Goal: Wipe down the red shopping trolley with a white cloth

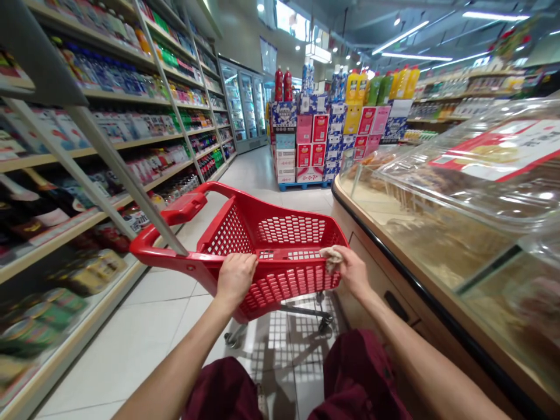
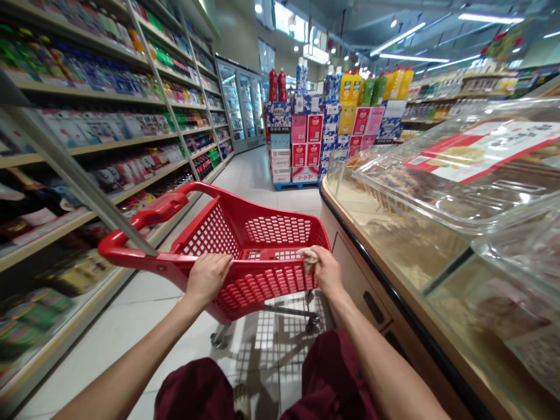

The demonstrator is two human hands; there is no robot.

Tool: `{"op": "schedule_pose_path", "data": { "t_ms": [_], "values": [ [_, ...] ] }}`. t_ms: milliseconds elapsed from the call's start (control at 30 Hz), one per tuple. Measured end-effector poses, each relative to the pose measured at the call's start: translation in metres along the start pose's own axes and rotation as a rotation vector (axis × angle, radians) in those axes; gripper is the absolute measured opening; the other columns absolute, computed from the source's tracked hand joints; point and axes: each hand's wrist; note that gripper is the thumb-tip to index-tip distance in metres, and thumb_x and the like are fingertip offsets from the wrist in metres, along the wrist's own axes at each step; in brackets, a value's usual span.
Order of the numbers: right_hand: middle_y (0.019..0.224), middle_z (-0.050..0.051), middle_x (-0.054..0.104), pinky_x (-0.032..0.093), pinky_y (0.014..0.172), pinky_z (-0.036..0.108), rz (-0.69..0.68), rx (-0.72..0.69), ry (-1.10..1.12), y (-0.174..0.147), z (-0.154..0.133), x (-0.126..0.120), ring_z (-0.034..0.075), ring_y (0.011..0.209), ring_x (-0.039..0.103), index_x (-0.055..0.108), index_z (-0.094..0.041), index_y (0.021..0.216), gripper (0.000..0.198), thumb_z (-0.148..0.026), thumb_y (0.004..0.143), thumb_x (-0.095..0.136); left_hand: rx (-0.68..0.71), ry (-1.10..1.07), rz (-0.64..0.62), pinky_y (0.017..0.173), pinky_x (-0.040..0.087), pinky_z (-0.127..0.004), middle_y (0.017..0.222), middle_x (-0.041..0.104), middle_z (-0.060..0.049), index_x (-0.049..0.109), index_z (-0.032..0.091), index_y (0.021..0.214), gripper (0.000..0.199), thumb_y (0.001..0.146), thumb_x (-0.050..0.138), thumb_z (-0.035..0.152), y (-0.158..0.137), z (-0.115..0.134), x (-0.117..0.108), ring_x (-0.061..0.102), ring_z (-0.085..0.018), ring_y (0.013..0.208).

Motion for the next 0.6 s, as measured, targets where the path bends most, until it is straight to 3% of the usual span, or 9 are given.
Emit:
{"op": "schedule_pose_path", "data": {
  "t_ms": [100, 200, 300, 433, 500, 600],
  "values": [
    [0.104, 0.009, 0.056, 0.039, 0.089, 0.037, 0.059, 0.074, -0.039, -0.002, 0.027, -0.018, 0.018, 0.098, 0.051, 0.054, -0.017, 0.102, 0.039, -0.01, 0.07, 0.033, -0.008, -0.004, 0.021, 0.072, 0.036, -0.032, 0.08, 0.064, -0.003, 0.059, 0.017, 0.084, 0.021, 0.084, 0.04, 0.025, -0.002, 0.004, 0.0, 0.053, -0.018, 0.072],
    [0.109, 0.009, 0.053, 0.039, 0.089, 0.039, 0.0, 0.063, -0.061, -0.011, 0.031, -0.01, 0.021, 0.103, 0.047, 0.055, -0.018, 0.102, 0.036, -0.02, 0.068, 0.045, -0.007, 0.0, 0.025, 0.07, 0.036, -0.032, 0.079, 0.064, -0.003, 0.059, 0.017, 0.083, 0.02, 0.083, 0.04, 0.024, -0.001, 0.008, 0.0, 0.053, -0.018, 0.071],
    [0.117, 0.013, 0.047, 0.035, 0.092, 0.045, -0.083, 0.03, -0.092, -0.016, 0.028, 0.001, 0.027, 0.111, 0.04, 0.051, -0.016, 0.109, 0.049, -0.024, 0.062, 0.057, 0.005, 0.004, 0.013, 0.068, 0.036, -0.031, 0.075, 0.064, -0.003, 0.06, 0.018, 0.081, 0.021, 0.083, 0.04, 0.025, 0.0, 0.01, -0.001, 0.053, -0.018, 0.069],
    [0.102, 0.006, 0.058, 0.042, 0.085, 0.035, -0.166, -0.005, -0.051, -0.006, 0.038, -0.014, 0.02, 0.096, 0.053, 0.059, -0.022, 0.098, 0.036, -0.013, 0.064, 0.049, 0.007, 0.008, 0.007, 0.068, 0.036, -0.032, 0.075, 0.064, -0.003, 0.06, 0.018, 0.081, 0.021, 0.083, 0.04, 0.025, 0.0, 0.01, -0.003, 0.053, -0.018, 0.069],
    [0.1, 0.003, 0.06, 0.044, 0.083, 0.031, -0.142, 0.006, -0.036, 0.003, 0.047, -0.027, 0.016, 0.093, 0.054, 0.06, -0.023, 0.095, 0.034, -0.012, 0.066, 0.045, -0.002, 0.001, 0.004, 0.068, 0.036, -0.032, 0.075, 0.064, -0.004, 0.06, 0.018, 0.081, 0.022, 0.083, 0.039, 0.025, 0.0, 0.011, -0.003, 0.053, -0.019, 0.069],
    [0.11, 0.007, 0.055, 0.04, 0.088, 0.037, -0.024, 0.084, -0.06, 0.008, 0.053, -0.031, 0.019, 0.102, 0.05, 0.057, -0.019, 0.101, 0.036, -0.014, 0.069, 0.042, -0.008, -0.009, 0.012, 0.068, 0.036, -0.032, 0.076, 0.064, -0.004, 0.06, 0.018, 0.081, 0.023, 0.083, 0.038, 0.024, 0.0, 0.012, -0.003, 0.053, -0.019, 0.069]
  ]
}}
Point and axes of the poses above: each hand's wrist, its own y-axis towards the middle knuckle, its own x-axis out of the palm, z = x × y
